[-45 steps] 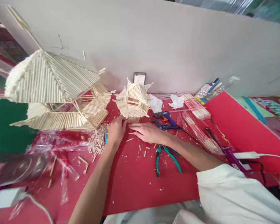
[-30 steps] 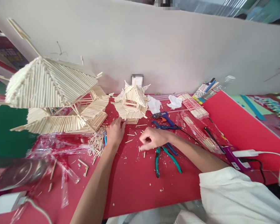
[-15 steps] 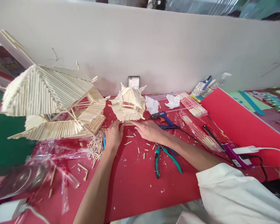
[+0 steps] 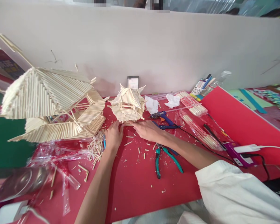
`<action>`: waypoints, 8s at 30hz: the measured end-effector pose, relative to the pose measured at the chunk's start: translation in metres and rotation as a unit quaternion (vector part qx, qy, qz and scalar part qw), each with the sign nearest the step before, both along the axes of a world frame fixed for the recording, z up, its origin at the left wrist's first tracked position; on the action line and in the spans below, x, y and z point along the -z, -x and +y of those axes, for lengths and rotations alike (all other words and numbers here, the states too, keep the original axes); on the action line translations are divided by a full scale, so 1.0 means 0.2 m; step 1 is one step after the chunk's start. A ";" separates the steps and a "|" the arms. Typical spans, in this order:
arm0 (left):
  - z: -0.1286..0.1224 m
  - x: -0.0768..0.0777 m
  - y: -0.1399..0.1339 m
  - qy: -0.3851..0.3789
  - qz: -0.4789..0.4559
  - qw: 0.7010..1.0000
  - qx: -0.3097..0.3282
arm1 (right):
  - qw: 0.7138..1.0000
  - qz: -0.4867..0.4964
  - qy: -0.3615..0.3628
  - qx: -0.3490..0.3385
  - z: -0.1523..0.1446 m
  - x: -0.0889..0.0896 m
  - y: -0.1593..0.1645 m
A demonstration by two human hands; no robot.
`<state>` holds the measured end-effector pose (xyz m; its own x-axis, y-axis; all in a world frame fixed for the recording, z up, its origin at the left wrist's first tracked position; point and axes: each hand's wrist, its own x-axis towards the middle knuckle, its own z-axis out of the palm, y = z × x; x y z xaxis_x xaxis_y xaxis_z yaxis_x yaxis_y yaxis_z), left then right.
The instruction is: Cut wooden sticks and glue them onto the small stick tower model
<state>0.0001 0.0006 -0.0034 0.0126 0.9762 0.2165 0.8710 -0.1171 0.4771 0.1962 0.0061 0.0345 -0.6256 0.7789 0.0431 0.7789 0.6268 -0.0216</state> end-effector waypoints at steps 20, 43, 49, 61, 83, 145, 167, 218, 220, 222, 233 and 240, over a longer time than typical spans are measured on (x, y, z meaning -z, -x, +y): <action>0.00 0.01 0.01 -0.013 -0.016 1.000 0.017 | 0.987 -0.046 -0.104 -0.117 0.00 0.07 -0.02; 0.00 0.02 0.00 -0.014 -0.011 1.000 0.011 | 0.986 -0.043 -0.104 -0.119 0.03 0.12 -0.03; 0.00 0.02 0.00 -0.007 -0.006 1.000 0.008 | 0.985 -0.037 -0.103 -0.134 0.05 0.13 -0.05; 0.00 0.02 0.00 -0.012 -0.013 1.000 0.011 | 0.986 -0.010 -0.095 -0.137 0.06 0.15 -0.05; 0.00 0.03 0.00 -0.022 -0.014 1.000 0.013 | 0.985 0.035 -0.115 -0.125 0.04 0.14 -0.10; -0.03 -0.01 0.00 -0.018 -0.029 0.999 0.026 | 0.995 0.051 0.052 0.073 0.08 0.06 0.04; -0.06 -0.05 0.02 -0.025 -0.011 0.999 0.034 | 0.974 0.220 0.050 0.004 -0.01 0.07 -0.06; -0.18 -0.36 0.25 0.351 -0.252 0.769 0.472 | 0.896 0.291 0.305 -0.139 -0.25 -0.03 0.02; -0.15 -0.32 0.27 0.280 -0.232 0.839 0.405 | 0.845 0.300 0.398 -0.195 -0.26 -0.07 -0.01; -0.11 -0.26 0.28 0.205 -0.207 0.901 0.321 | 0.792 0.320 0.462 -0.238 -0.27 -0.09 -0.05; -0.13 -0.09 -0.07 0.267 -0.524 0.798 0.133 | 0.716 0.242 0.542 -0.367 -0.28 -0.11 0.05; -0.17 -0.22 0.01 0.261 -0.384 0.828 0.315 | 0.769 0.272 0.519 -0.257 -0.19 -0.13 -0.01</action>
<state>-0.0013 -0.0328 0.0401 0.6086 0.7918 -0.0516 0.1316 -0.0365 0.9906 0.1991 -0.0316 0.0610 -0.9713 0.2267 -0.0716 0.1342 0.2741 -0.9523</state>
